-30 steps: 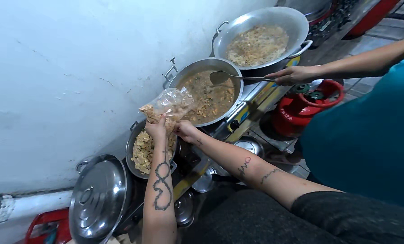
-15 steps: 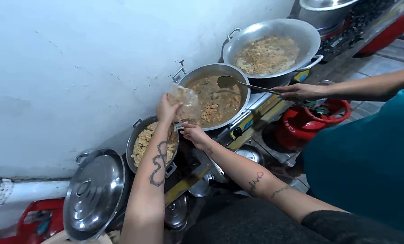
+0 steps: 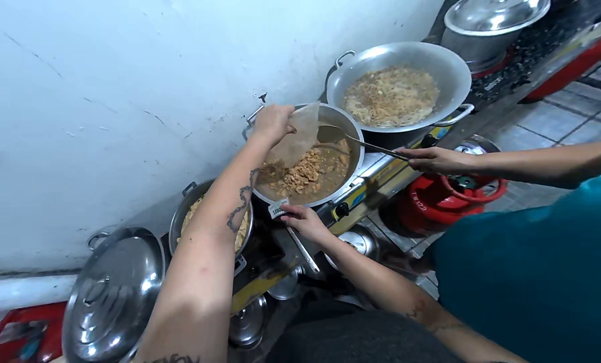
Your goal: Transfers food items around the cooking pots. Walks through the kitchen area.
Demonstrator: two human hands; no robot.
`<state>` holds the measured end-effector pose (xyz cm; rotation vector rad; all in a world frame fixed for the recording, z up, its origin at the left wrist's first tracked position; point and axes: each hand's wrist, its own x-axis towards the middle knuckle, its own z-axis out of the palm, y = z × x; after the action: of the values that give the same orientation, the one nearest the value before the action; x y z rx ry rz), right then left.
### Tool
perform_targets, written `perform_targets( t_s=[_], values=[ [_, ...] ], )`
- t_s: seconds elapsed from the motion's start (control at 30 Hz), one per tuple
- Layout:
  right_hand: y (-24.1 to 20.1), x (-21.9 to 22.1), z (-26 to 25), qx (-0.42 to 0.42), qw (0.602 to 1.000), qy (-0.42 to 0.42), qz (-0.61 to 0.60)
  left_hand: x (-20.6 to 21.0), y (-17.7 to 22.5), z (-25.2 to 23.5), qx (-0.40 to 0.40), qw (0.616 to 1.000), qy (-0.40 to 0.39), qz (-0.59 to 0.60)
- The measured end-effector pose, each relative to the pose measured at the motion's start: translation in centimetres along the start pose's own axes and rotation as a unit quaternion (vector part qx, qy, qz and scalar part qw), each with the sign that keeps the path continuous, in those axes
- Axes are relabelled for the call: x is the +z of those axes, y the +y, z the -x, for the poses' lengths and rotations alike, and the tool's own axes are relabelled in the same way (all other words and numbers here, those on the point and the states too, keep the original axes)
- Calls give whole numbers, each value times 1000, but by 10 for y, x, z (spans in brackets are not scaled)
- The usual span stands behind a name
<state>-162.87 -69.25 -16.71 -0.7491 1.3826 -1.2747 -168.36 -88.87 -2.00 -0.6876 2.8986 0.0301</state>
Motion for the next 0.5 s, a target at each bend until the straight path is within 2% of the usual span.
perform_targets(
  t_s=[0.2, 0.3, 0.4, 0.5],
  values=[
    [2, -3, 4, 22, 1000, -2, 20, -7, 4, 2, 43, 998, -32, -29],
    [4, -4, 7, 19, 1000, -2, 22, -8, -6, 12, 14, 1000, -15, 2],
    [11, -10, 15, 21, 999, 13, 30, -1, -33, 33, -43, 994, 43, 87],
    [18, -21, 22, -7, 997, 63, 50, 18, -75, 75, -134, 942, 157, 265]
  ],
)
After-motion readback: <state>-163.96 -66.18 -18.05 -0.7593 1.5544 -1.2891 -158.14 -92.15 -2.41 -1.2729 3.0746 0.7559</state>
